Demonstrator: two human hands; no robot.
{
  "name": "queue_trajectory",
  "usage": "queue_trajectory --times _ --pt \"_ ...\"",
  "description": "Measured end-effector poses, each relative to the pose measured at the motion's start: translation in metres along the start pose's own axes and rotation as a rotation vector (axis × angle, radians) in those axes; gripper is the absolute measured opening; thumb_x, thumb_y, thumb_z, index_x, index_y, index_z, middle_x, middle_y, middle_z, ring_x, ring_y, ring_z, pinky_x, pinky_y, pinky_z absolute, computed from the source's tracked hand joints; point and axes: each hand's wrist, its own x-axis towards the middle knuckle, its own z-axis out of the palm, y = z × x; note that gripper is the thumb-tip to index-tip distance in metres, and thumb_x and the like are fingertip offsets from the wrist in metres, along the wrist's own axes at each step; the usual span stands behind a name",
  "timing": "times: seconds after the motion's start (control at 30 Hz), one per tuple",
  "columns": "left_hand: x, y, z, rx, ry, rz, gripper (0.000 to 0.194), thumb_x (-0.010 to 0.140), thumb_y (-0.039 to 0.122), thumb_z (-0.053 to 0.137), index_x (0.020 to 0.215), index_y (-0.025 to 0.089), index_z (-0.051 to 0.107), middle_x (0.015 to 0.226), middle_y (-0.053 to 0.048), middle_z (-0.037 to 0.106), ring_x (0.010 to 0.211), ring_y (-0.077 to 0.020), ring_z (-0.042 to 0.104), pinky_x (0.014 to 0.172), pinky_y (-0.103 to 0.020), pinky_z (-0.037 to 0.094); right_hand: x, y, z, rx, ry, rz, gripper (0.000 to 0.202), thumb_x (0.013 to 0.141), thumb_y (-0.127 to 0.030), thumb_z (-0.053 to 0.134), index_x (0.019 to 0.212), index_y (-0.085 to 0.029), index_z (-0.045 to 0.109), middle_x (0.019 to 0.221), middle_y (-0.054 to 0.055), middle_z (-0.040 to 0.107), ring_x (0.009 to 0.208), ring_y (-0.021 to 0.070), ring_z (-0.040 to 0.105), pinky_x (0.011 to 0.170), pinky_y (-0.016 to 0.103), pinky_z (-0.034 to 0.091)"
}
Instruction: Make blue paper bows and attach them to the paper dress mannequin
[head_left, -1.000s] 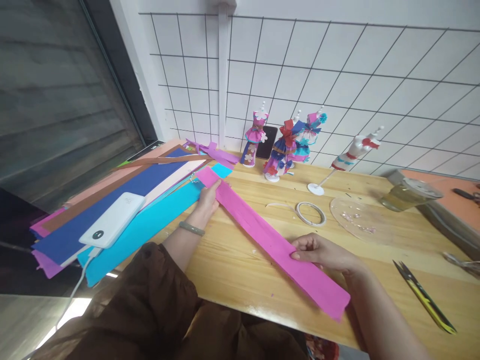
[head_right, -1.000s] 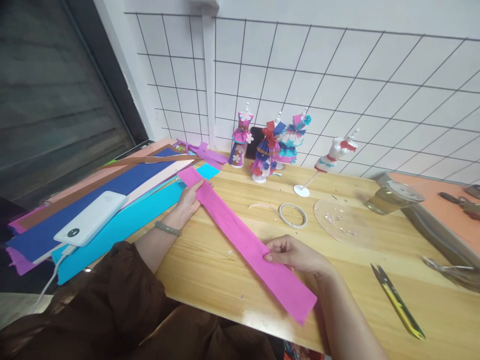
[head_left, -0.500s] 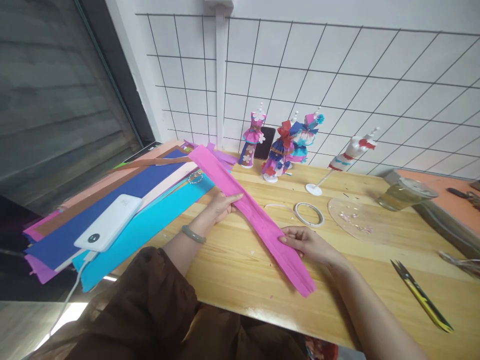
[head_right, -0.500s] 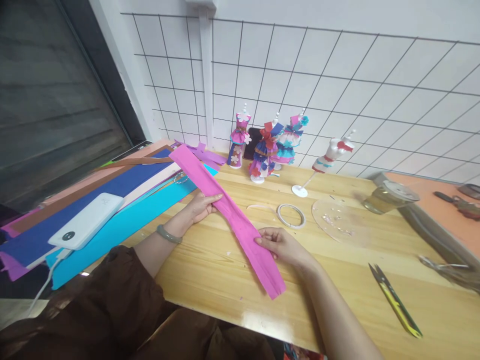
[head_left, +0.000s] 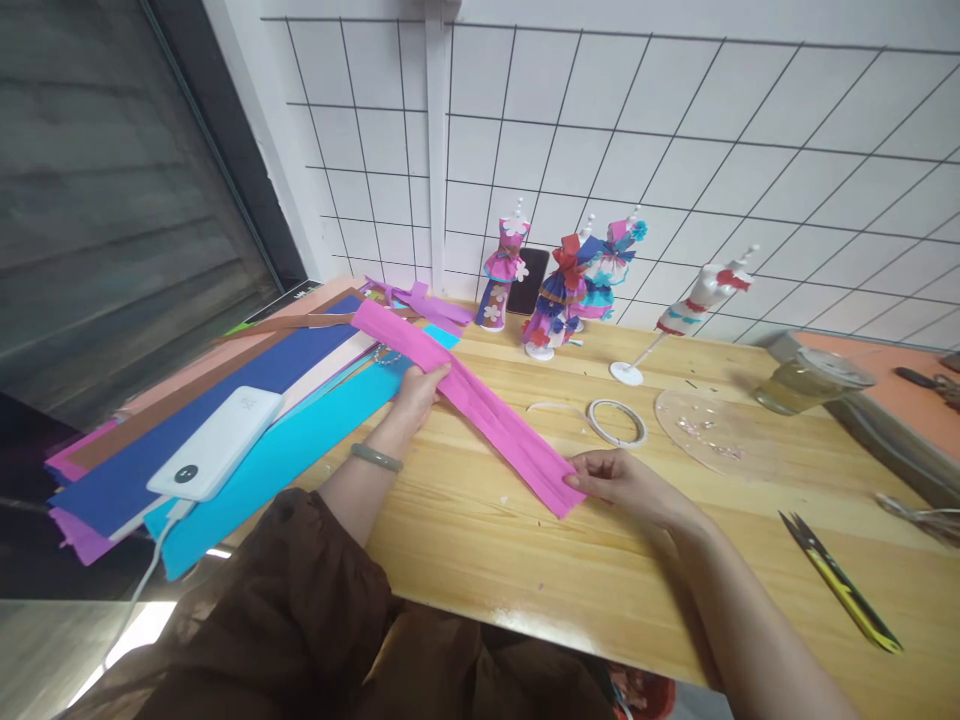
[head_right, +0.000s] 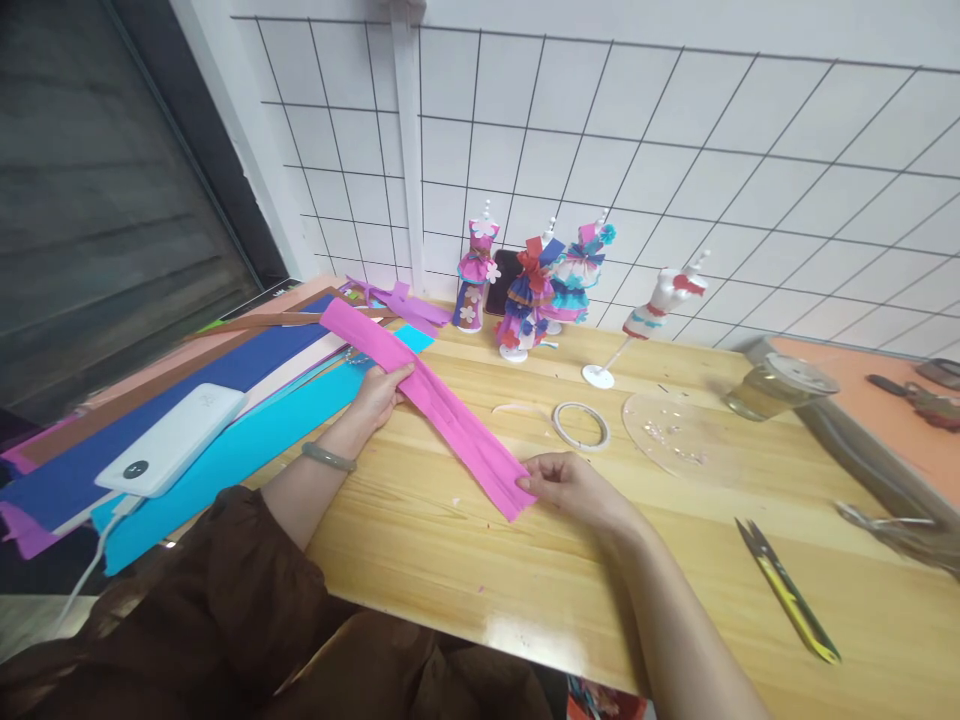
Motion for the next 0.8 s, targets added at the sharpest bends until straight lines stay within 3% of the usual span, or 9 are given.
queue_trajectory --times 0.27,0.53,0.67,0.8 --pt "0.012 0.006 -0.010 -0.005 0.127 0.016 0.028 0.055 0.018 0.069 0.079 0.015 0.057 0.072 -0.004 0.062 0.063 -0.0156 0.059 0.061 -0.035 0.051 0.008 0.009 -0.001 -0.068 0.188 -0.034 0.042 0.071 -0.056 0.050 0.067 -0.014 0.056 0.052 -0.004 0.040 0.045 0.0053 0.028 0.042 0.020 0.020" --pt "0.015 0.005 -0.014 -0.025 0.199 -0.002 0.023 0.058 0.014 0.066 0.078 0.016 0.056 0.070 -0.001 0.060 0.066 -0.0129 0.059 0.066 -0.032 0.051 0.015 0.009 0.006 0.021 0.320 -0.072 0.044 0.069 -0.057 0.050 0.077 -0.014 0.057 0.048 -0.003 0.047 0.039 0.0061 0.036 0.040 0.021 0.025" --pt "0.016 0.004 -0.015 -0.066 0.161 -0.006 0.023 0.058 0.012 0.066 0.079 0.016 0.057 0.073 -0.002 0.062 0.069 -0.0135 0.060 0.068 -0.034 0.052 0.020 0.009 0.009 0.043 0.329 -0.091 0.040 0.070 -0.054 0.052 0.080 -0.015 0.057 0.042 -0.005 0.048 0.035 0.0065 0.037 0.040 0.021 0.026" --pt "0.008 0.007 -0.007 -0.218 -0.005 -0.019 0.023 0.063 0.014 0.065 0.084 0.015 0.058 0.083 -0.004 0.064 0.077 -0.0155 0.060 0.073 -0.037 0.051 0.023 0.012 0.011 0.086 0.350 -0.107 0.036 0.070 -0.051 0.053 0.074 -0.016 0.056 0.040 -0.005 0.047 0.035 0.0061 0.037 0.040 0.021 0.025"
